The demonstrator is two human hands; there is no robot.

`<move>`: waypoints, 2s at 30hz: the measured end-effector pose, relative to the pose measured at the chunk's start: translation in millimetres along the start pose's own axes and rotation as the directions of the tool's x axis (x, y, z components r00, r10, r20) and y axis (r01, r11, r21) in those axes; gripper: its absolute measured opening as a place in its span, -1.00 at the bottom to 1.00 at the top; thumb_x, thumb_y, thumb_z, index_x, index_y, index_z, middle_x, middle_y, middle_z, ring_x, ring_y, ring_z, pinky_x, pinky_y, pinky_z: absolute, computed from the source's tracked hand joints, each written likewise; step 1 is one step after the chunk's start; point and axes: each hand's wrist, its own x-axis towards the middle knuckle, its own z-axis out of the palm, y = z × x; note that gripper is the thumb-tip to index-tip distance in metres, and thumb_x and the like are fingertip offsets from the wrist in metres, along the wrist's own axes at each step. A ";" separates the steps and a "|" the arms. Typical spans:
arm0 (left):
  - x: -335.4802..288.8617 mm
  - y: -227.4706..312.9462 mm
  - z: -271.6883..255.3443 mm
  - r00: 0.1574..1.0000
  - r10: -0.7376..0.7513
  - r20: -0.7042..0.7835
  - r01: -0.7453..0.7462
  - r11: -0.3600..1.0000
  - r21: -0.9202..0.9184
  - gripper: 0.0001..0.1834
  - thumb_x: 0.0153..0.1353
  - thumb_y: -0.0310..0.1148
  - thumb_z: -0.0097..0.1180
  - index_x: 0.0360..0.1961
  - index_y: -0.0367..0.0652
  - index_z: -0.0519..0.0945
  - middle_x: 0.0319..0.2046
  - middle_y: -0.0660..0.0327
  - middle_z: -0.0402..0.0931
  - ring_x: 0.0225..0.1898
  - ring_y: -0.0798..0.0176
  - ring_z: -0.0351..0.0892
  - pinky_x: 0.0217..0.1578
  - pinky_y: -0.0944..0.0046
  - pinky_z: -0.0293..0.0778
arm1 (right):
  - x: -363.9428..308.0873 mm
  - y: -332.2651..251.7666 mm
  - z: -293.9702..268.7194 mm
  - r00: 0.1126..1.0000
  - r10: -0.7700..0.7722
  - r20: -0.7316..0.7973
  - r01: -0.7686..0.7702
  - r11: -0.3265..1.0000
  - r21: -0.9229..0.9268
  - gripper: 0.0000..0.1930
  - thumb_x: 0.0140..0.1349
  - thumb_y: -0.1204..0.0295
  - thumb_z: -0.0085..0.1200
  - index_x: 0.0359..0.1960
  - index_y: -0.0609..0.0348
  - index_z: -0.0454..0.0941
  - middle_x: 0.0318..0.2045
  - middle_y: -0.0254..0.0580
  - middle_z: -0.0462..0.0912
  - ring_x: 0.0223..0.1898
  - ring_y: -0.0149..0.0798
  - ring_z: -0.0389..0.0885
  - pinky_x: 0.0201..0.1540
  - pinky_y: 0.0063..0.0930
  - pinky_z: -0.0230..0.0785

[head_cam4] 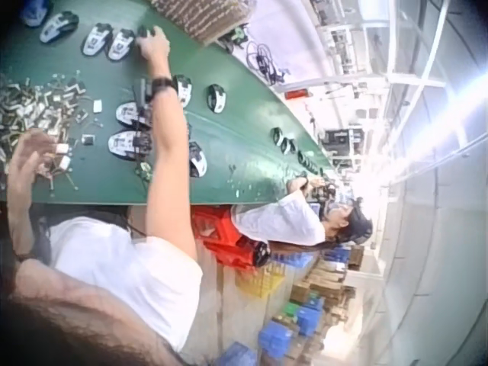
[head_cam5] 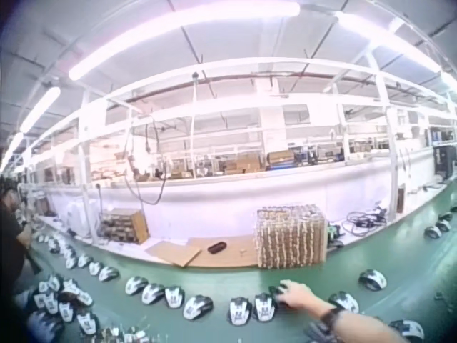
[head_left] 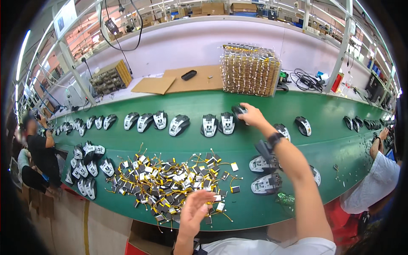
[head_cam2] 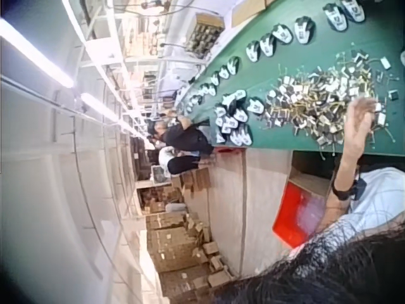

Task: The person assembles computer mice by inserting small batteries into the open compartments of mouse shells. They pick up a mouse shell, insert a battery from a pile on the table, and place the completed unit on the table. The process is repeated for multiple units.

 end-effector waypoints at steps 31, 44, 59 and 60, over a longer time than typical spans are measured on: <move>2.4 -40.0 9.9 0.985 -0.168 -0.049 0.113 0.822 -0.559 -0.31 0.25 0.04 0.00 0.18 -0.34 0.32 0.01 -0.19 0.50 -0.15 -0.16 0.67 -0.30 0.10 0.70 | -248.8 -51.9 -2.2 0.981 -0.183 0.057 0.059 0.569 0.820 -0.91 0.17 0.63 0.11 -0.34 0.30 0.44 -0.23 0.03 0.69 -0.26 -0.34 0.66 -0.10 -0.42 0.54; 2.8 -49.2 29.7 0.973 -0.222 0.059 0.225 0.872 -0.434 -0.25 0.19 0.14 -0.07 0.15 -0.35 0.38 -0.12 -0.18 0.57 -0.09 -0.08 0.64 -0.09 -0.08 0.62 | -292.2 -69.3 29.6 0.939 0.115 0.325 -0.343 0.216 0.914 -0.83 0.31 0.53 0.03 -0.08 0.22 0.46 -0.41 -0.28 0.51 -0.36 -0.38 0.58 -0.26 -0.44 0.50; 0.8 -37.2 32.7 0.990 -0.033 -0.139 -0.029 0.905 -0.425 -0.25 0.20 0.03 0.04 0.18 -0.42 0.30 0.00 -0.23 0.48 -0.11 -0.02 0.64 -0.11 0.07 0.62 | -341.6 -87.9 18.3 0.982 -0.009 0.186 -0.152 0.538 0.829 -0.81 0.25 0.59 0.16 -0.13 0.44 0.55 -0.17 -0.07 0.68 -0.11 -0.35 0.66 -0.04 -0.52 0.50; 0.4 -37.0 32.6 0.990 -0.030 -0.137 -0.031 0.905 -0.423 -0.24 0.19 0.04 0.04 0.19 -0.41 0.29 0.00 -0.23 0.48 -0.11 -0.02 0.64 -0.11 0.07 0.62 | -341.6 -87.1 17.5 0.985 -0.024 0.172 -0.127 0.576 0.808 -0.82 0.25 0.59 0.16 -0.14 0.43 0.55 -0.18 -0.10 0.68 -0.14 -0.37 0.66 -0.08 -0.54 0.50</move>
